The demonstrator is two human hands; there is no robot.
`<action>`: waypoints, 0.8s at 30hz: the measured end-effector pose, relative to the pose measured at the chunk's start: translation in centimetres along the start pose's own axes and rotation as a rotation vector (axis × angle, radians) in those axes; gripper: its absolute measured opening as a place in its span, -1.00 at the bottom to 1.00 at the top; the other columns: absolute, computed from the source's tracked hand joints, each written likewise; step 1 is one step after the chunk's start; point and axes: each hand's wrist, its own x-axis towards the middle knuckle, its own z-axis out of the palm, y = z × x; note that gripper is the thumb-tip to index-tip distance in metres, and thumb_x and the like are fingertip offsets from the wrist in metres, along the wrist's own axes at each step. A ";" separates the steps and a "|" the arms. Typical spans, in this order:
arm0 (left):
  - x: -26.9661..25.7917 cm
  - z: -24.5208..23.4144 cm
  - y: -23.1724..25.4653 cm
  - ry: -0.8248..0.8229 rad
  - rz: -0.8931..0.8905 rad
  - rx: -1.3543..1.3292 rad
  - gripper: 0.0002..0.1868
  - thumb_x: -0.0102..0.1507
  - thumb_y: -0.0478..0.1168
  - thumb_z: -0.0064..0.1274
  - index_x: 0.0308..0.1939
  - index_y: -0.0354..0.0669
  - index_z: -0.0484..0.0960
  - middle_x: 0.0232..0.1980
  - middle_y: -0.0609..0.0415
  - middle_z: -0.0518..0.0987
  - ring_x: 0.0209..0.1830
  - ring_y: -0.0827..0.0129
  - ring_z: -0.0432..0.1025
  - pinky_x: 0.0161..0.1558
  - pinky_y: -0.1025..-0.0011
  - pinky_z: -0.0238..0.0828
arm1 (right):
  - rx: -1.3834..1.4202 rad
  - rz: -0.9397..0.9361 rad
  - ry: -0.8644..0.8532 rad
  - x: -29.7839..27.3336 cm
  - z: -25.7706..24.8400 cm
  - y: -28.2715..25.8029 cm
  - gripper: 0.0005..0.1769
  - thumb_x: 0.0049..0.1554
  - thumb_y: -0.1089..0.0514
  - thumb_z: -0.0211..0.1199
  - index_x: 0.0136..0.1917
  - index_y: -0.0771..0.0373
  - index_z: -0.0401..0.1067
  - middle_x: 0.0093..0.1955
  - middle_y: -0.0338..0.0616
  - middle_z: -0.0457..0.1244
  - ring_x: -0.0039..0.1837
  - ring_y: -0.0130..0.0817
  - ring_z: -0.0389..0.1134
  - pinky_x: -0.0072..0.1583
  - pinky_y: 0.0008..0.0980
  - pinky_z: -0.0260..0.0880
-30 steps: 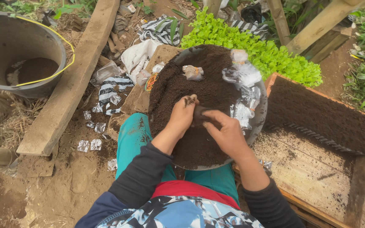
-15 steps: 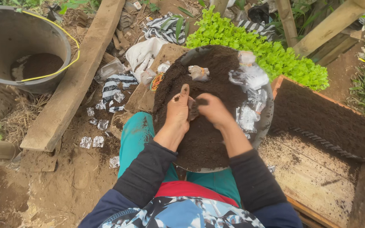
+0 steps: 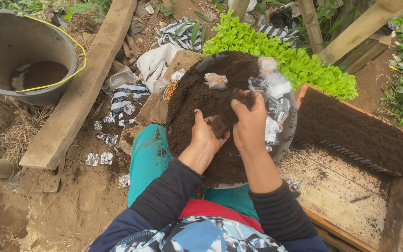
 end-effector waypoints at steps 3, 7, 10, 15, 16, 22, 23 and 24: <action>-4.2 2.6 0.7 0.043 0.040 -0.025 -0.35 0.21 0.32 -0.22 0.03 -0.17 0.37 -0.03 -0.23 0.49 -0.05 -0.10 0.41 -0.10 -0.17 0.30 | -0.153 -0.039 -0.045 -1.0 -1.2 -0.2 -0.74 -0.04 0.39 0.21 -0.10 0.19 0.25 -0.09 -0.22 0.21 0.01 -0.42 0.27 0.03 -0.48 0.33; 0.4 1.0 -0.8 0.089 0.137 -0.040 -0.35 0.23 0.26 -0.17 0.02 -0.30 0.34 -0.13 -0.34 0.47 -0.19 -0.22 0.44 -0.35 -0.17 0.36 | -0.380 -0.033 -0.100 -2.3 -3.1 0.0 -0.62 -0.02 0.22 0.31 0.00 0.19 0.19 0.04 -0.16 0.18 0.09 -0.39 0.22 0.07 -0.36 0.36; -1.6 1.5 -1.0 0.028 0.260 0.096 -0.33 0.28 0.24 -0.37 -0.43 -0.28 0.58 -0.53 -0.11 0.48 -0.65 0.28 0.38 -0.60 0.52 0.33 | -0.732 0.023 -0.235 -1.8 -5.4 0.7 -0.60 -0.16 0.18 0.41 -0.05 0.18 0.35 -0.17 -0.17 0.30 -0.07 -0.39 0.34 -0.07 -0.41 0.33; -3.5 2.2 -0.6 -0.128 0.422 0.471 -0.49 0.31 0.06 -0.34 -0.54 -0.18 0.50 -0.68 0.15 0.29 -0.77 0.52 0.23 -0.71 0.68 0.23 | -0.670 -0.080 -0.027 0.9 -13.1 -3.5 -0.66 -0.13 0.32 0.39 -0.09 0.23 0.36 -0.25 -0.21 0.28 -0.17 -0.56 0.28 -0.12 -0.60 0.33; -3.6 1.7 -0.7 -0.152 0.389 0.493 -0.49 0.31 0.06 -0.34 -0.54 -0.18 0.50 -0.68 0.15 0.29 -0.77 0.52 0.23 -0.71 0.68 0.23 | -0.685 -0.081 0.017 1.5 -15.9 -3.8 -0.66 -0.13 0.32 0.39 -0.09 0.23 0.36 -0.25 -0.21 0.28 -0.17 -0.56 0.28 -0.12 -0.60 0.33; -5.1 0.0 0.3 -0.199 0.868 0.889 -0.75 0.30 -0.24 -0.11 -0.42 -0.25 0.55 -0.56 0.01 0.38 -0.53 0.43 0.33 -0.42 0.52 0.42 | -1.036 -0.093 0.382 4.3 -28.9 -3.4 -0.71 -0.09 0.21 0.38 -0.07 0.22 0.43 -0.21 -0.15 0.32 -0.16 -0.44 0.31 -0.10 -0.47 0.32; -5.5 -0.2 0.7 -0.227 0.967 1.040 -0.72 0.35 -0.22 -0.14 -0.40 -0.26 0.55 -0.55 -0.01 0.38 -0.51 0.37 0.32 -0.40 0.44 0.40 | -1.110 -0.059 0.421 5.0 -31.2 -1.9 -0.71 -0.11 0.19 0.39 -0.08 0.20 0.45 -0.21 -0.13 0.32 -0.14 -0.37 0.34 -0.09 -0.41 0.32; -6.0 -0.4 1.0 -0.256 1.066 1.192 -0.69 0.39 -0.21 -0.18 -0.38 -0.26 0.55 -0.53 -0.03 0.38 -0.50 0.31 0.31 -0.37 0.35 0.38 | -1.183 -0.023 0.460 5.7 -33.5 -0.3 -0.70 -0.13 0.17 0.39 -0.09 0.18 0.47 -0.21 -0.12 0.33 -0.12 -0.29 0.36 -0.08 -0.35 0.32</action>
